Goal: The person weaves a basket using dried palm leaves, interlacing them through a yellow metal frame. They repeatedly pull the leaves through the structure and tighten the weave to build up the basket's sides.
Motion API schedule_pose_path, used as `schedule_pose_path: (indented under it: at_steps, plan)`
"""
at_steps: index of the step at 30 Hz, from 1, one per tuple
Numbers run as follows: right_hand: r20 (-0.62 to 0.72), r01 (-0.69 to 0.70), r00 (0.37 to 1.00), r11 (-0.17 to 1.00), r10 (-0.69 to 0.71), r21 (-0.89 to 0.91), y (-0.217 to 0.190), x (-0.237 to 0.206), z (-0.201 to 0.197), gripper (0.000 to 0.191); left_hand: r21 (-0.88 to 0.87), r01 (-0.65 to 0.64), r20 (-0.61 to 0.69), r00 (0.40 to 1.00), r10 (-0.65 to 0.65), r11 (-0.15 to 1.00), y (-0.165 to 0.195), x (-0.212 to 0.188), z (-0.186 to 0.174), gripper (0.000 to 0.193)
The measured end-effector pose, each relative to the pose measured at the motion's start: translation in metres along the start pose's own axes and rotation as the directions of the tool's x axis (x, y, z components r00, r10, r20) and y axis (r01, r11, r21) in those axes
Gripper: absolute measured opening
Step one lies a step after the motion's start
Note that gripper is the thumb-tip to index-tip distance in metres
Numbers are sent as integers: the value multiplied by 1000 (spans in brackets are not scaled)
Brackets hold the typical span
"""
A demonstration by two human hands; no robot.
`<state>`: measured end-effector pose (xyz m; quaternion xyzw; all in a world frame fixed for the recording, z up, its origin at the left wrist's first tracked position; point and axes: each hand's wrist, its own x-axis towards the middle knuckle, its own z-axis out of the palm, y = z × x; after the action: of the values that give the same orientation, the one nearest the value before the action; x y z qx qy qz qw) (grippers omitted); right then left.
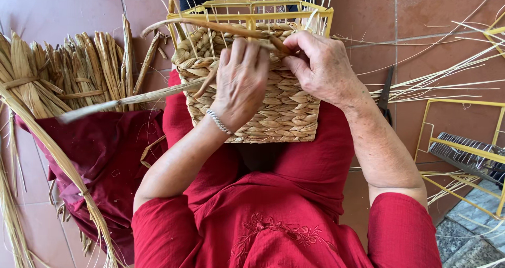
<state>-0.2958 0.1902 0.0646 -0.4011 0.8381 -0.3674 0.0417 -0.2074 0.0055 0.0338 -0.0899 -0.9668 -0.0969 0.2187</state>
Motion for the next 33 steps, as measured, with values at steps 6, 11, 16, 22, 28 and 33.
schedule_pose_path:
  at_steps: [6, 11, 16, 22, 28, 33]
  plan:
    - [-24, -21, 999, 999, 22, 43, 1, 1, 4, 17, 13, 87, -70, 994, -86, 996, -5, 15, 30, 27]
    - [-60, -19, 998, 999, 21, 40, 0, 0, 7, 14, -320, 296, 255, 942, -219, 900, -17, 28, 39, 21]
    - [-122, -6, 993, 1000, 8, 17, -2, -1, 5, 19, -691, 360, 146, 919, -367, 627, -18, 7, 25, 21]
    - [-206, 69, 973, 985, -101, -157, -4, 11, 25, 16, -600, -128, -190, 982, 15, 790, 3, -23, 2, 13]
    - [-28, 199, 978, 969, -205, -150, -4, 10, 10, 11, -348, -36, 45, 997, 55, 937, -47, -10, -5, 67]
    - [-108, 130, 983, 980, -147, -150, -3, 10, 19, 11, -31, -185, 69, 980, 187, 982, -72, 2, -11, 30]
